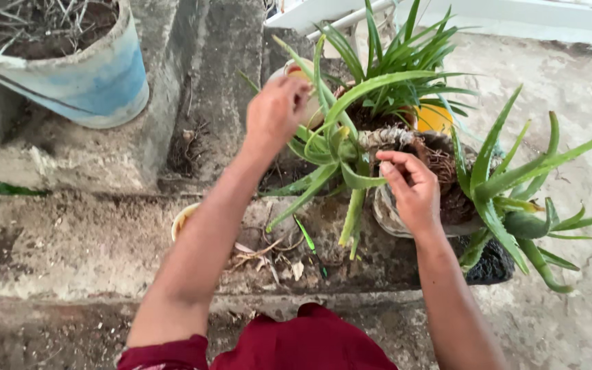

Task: The person tends to potted plants by hand and with a small green tool, adding water from a cup and bucket, and clearing debris from the soil.

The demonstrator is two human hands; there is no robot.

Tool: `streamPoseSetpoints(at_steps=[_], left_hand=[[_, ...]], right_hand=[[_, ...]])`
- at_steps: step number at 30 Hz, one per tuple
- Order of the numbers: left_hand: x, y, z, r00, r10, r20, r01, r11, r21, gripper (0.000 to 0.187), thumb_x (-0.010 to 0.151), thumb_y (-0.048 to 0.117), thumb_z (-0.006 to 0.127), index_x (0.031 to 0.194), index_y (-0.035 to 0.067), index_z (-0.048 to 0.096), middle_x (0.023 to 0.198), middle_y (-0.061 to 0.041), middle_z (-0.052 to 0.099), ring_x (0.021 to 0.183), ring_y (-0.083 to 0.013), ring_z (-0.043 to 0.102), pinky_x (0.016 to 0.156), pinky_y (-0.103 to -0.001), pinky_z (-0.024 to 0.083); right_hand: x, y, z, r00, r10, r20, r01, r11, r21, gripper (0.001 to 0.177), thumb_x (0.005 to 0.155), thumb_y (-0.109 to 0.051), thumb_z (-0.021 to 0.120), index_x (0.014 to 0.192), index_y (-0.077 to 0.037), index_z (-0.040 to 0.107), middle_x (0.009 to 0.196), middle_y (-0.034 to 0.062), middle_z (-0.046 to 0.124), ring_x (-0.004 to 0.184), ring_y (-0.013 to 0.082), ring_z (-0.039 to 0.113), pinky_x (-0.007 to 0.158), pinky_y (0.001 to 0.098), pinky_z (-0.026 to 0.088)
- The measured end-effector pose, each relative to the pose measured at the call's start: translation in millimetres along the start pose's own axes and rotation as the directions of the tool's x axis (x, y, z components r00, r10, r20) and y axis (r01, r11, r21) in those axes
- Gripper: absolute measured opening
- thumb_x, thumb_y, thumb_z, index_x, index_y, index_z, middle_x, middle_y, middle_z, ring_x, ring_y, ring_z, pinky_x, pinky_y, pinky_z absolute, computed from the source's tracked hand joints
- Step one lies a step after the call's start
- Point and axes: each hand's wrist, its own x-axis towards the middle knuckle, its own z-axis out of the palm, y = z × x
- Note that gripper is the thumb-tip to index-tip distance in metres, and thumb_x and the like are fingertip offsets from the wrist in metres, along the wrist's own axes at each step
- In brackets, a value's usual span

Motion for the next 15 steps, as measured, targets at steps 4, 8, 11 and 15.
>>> streamPoseSetpoints(at_steps=[4,8,11,15], left_hand=[[42.4,-51.2,10.0,0.998,0.051,0.042,-0.058,0.981,0.187,0.018,0.090,0.018,0.072,0.107,0.013,0.072,0.100,-0.008,0.068,0.093,-0.0278,0.068,0.077,-0.043,0.058],[67.1,-94.7,35.9,0.979,0.136,0.155,-0.191,0.881,0.433,0.030,0.095,0.016,0.065,0.122,0.005,0.068,0.111,-0.010,0.065,0.110,-0.0299,0.061,0.083,-0.043,0.057],[80.3,-114.3,58.9,0.949,0.306,0.074,-0.289,0.753,0.592,0.043,0.088,0.018,0.062,0.128,0.002,0.064,0.118,-0.010,0.064,0.113,-0.0280,0.059,0.078,-0.041,0.057],[87.2,-129.6,81.4,0.910,0.413,0.022,-0.319,0.668,0.672,0.048,0.079,0.024,0.062,0.123,0.003,0.061,0.124,-0.010,0.064,0.114,-0.0267,0.059,0.072,-0.038,0.057]], right_hand=[[16.3,-10.6,-3.5,0.979,-0.204,-0.018,0.199,0.970,-0.136,0.016,0.104,-0.014,0.068,0.116,-0.005,0.075,0.096,-0.0046,0.070,0.083,0.0015,0.058,0.074,0.0185,0.047],[42.8,-19.5,-11.7,0.972,-0.226,0.058,0.232,0.960,-0.158,0.015,0.105,-0.015,0.068,0.115,-0.006,0.075,0.107,-0.0006,0.076,0.095,0.0049,0.066,0.088,0.0207,0.052],[64.0,-28.4,-11.5,0.988,-0.089,0.125,0.116,0.967,-0.228,0.019,0.105,-0.019,0.070,0.116,-0.007,0.079,0.093,0.0044,0.072,0.081,0.0097,0.058,0.074,0.0252,0.047],[90.5,-48.1,1.4,0.938,-0.220,0.269,0.306,0.891,-0.337,0.019,0.103,-0.023,0.068,0.113,-0.010,0.077,0.102,0.0009,0.077,0.090,0.0086,0.069,0.083,0.0257,0.054]])
